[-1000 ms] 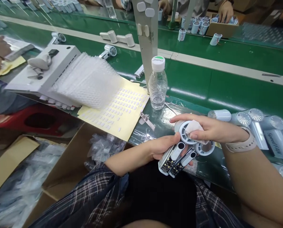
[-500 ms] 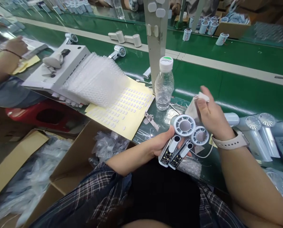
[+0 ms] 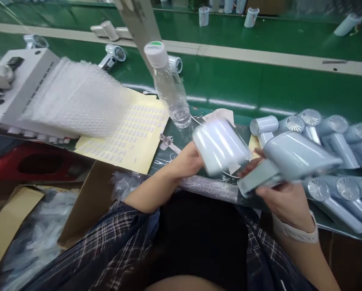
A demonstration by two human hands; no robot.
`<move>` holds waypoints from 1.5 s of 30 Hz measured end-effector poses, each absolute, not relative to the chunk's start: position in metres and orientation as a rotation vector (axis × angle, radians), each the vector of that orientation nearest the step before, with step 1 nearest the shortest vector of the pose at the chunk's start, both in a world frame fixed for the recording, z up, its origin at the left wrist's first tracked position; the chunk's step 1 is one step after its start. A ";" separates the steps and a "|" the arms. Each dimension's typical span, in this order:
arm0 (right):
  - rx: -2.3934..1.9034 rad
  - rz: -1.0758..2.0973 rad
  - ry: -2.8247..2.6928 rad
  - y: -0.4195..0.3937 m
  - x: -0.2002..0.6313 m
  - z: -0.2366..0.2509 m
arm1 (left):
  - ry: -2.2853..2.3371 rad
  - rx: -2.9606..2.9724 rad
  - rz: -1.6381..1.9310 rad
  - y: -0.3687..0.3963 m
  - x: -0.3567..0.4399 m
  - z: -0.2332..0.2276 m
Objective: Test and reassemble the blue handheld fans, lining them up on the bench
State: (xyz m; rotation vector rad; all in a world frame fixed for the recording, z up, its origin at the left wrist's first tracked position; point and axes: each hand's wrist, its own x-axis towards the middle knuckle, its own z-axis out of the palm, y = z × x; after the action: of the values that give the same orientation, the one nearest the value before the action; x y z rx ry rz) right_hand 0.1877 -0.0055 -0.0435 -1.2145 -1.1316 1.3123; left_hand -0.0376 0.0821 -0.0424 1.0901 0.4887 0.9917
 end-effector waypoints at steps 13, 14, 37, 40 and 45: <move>-1.186 1.325 -0.960 -0.017 0.194 -0.062 | 0.423 0.936 0.876 0.054 -0.003 -0.038; -1.169 1.332 -0.968 -0.016 0.192 -0.062 | 0.425 0.969 0.883 0.055 -0.004 -0.041; -0.949 1.568 -0.845 0.005 0.163 -0.052 | 0.498 1.051 0.915 0.069 -0.039 -0.059; -0.961 1.522 -0.890 0.003 0.164 -0.054 | 0.519 1.068 0.914 0.067 -0.038 -0.057; -0.958 1.464 -0.918 0.002 0.165 -0.060 | 0.523 1.100 0.888 0.068 -0.037 -0.059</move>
State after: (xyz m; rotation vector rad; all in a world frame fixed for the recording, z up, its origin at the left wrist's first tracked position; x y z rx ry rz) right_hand 0.1651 0.0022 -0.0596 -0.9580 -0.9180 1.4644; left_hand -0.0366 0.0680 -0.0589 1.1001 0.5227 0.8879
